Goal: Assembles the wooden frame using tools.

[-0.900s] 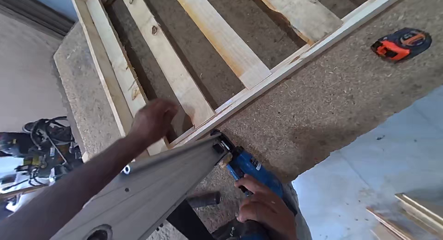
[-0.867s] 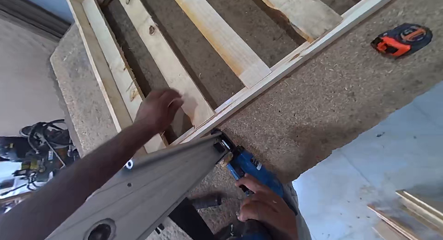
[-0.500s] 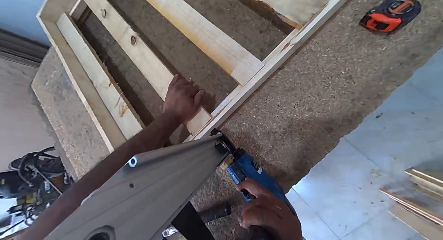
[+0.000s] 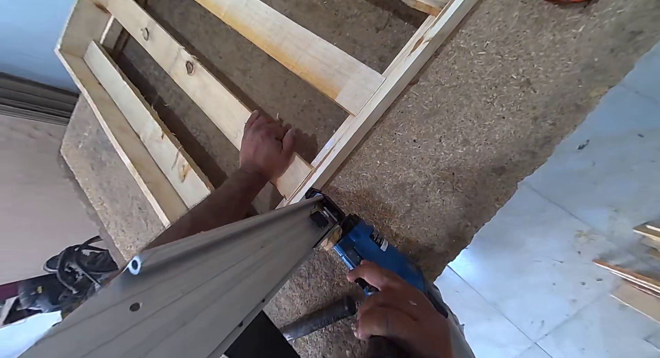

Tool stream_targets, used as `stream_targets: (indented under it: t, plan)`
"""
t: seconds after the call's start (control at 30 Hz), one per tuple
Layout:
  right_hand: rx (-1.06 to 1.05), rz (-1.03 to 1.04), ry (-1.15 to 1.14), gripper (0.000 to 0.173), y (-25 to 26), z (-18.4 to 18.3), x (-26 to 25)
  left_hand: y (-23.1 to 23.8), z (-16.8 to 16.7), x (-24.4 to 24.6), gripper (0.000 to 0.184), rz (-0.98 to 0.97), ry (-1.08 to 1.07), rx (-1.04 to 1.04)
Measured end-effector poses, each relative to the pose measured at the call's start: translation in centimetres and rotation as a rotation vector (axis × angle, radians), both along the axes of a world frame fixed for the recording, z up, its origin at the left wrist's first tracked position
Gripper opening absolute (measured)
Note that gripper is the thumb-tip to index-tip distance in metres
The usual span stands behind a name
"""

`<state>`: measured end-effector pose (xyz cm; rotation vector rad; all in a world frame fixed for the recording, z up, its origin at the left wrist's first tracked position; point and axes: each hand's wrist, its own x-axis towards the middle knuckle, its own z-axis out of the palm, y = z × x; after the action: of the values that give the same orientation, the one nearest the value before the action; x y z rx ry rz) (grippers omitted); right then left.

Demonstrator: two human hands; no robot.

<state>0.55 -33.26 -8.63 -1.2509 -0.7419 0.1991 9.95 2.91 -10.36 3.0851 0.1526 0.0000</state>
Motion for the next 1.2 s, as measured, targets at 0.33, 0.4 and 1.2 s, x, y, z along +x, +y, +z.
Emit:
stream_targets:
  t: [0.33,0.4,1.2]
  plan:
    - [0.003,-0.016,-0.002,0.035,0.1,0.1,0.0,0.2,-0.2,0.1,0.065,0.0,-0.014,-0.007]
    - [0.011,-0.019,-0.001,0.035,0.1,0.0,0.0,0.2,-0.2,0.1,0.064,0.005,-0.016,-0.008]
    - [0.008,0.017,0.028,0.028,0.4,0.1,0.8,-1.1,-0.3,-0.1,0.059,0.051,-0.027,0.06]
